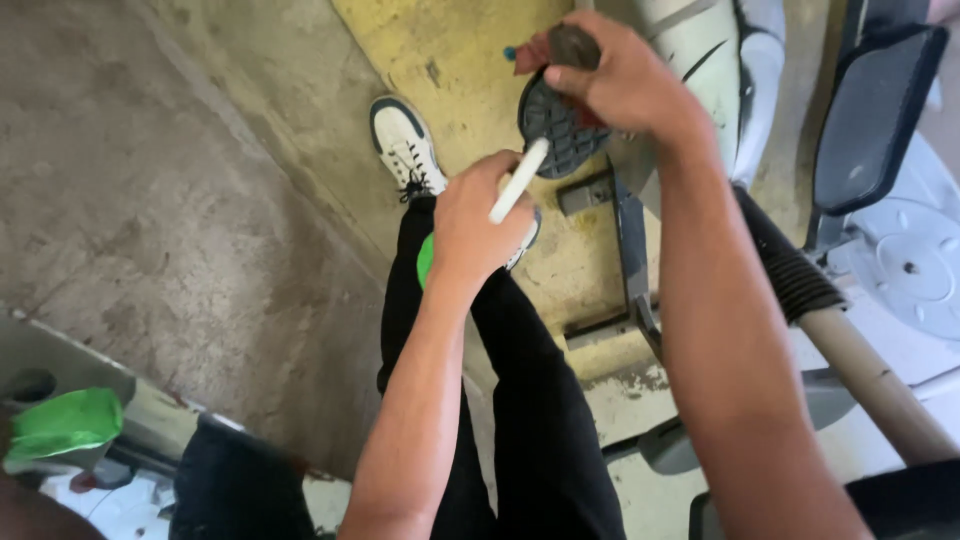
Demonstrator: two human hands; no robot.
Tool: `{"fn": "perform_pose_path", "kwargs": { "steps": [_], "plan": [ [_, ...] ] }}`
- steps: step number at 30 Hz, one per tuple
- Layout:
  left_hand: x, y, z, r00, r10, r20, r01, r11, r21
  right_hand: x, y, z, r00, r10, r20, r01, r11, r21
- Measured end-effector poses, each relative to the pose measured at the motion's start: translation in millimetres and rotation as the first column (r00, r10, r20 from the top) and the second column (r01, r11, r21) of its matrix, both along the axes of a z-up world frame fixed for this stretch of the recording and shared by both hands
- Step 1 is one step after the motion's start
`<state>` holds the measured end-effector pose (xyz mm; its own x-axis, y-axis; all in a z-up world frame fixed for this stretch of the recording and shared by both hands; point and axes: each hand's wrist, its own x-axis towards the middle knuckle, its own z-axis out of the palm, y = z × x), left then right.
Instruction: Cleaning and wiping down various gym equipment using a spray bottle and a cloth.
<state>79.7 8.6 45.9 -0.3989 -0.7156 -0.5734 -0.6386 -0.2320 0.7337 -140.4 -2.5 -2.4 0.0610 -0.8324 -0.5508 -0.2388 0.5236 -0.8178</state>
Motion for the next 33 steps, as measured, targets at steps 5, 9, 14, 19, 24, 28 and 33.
{"fn": "perform_pose_path", "kwargs": {
  "steps": [5, 9, 14, 19, 24, 28, 33],
  "plan": [
    [-17.9, 5.4, 7.0, 0.978, -0.119, 0.170, 0.087, 0.979, 0.187, -2.3, 0.9, 4.3, 1.000, 0.020, 0.007, -0.020, 0.999, 0.040],
    [-21.7, 9.6, 13.7, 0.987, 0.009, 0.161, -0.027, 0.994, 0.109, 3.6, 0.9, 9.7, 0.998, -0.040, 0.053, 0.036, 0.996, 0.085],
    [-16.2, 17.3, 4.0, 0.997, 0.036, 0.065, -0.037, 0.999, 0.015, 12.4, -2.3, 30.5, 0.995, -0.092, -0.047, 0.101, 0.959, 0.266],
    [-19.7, 10.5, 16.2, 0.992, -0.045, 0.117, 0.030, 0.992, 0.120, 5.5, 19.4, 7.7, 0.996, -0.085, -0.006, 0.086, 0.992, 0.095],
    [-11.0, 28.5, 0.4, 0.995, 0.082, -0.053, -0.087, 0.990, -0.109, 12.8, 21.8, 25.6, 0.993, -0.115, 0.032, 0.115, 0.993, 0.011],
    [-0.6, 22.7, -30.0, 0.965, 0.092, -0.245, -0.131, 0.981, -0.146, 29.8, 25.5, 39.5, 0.949, -0.199, -0.244, 0.266, 0.921, 0.284],
    [11.8, 21.6, -66.3, 0.696, 0.647, -0.311, -0.091, 0.509, 0.856, 55.0, 76.2, 11.3, 0.633, -0.092, -0.768, -0.195, 0.942, -0.273]
  ]
}}
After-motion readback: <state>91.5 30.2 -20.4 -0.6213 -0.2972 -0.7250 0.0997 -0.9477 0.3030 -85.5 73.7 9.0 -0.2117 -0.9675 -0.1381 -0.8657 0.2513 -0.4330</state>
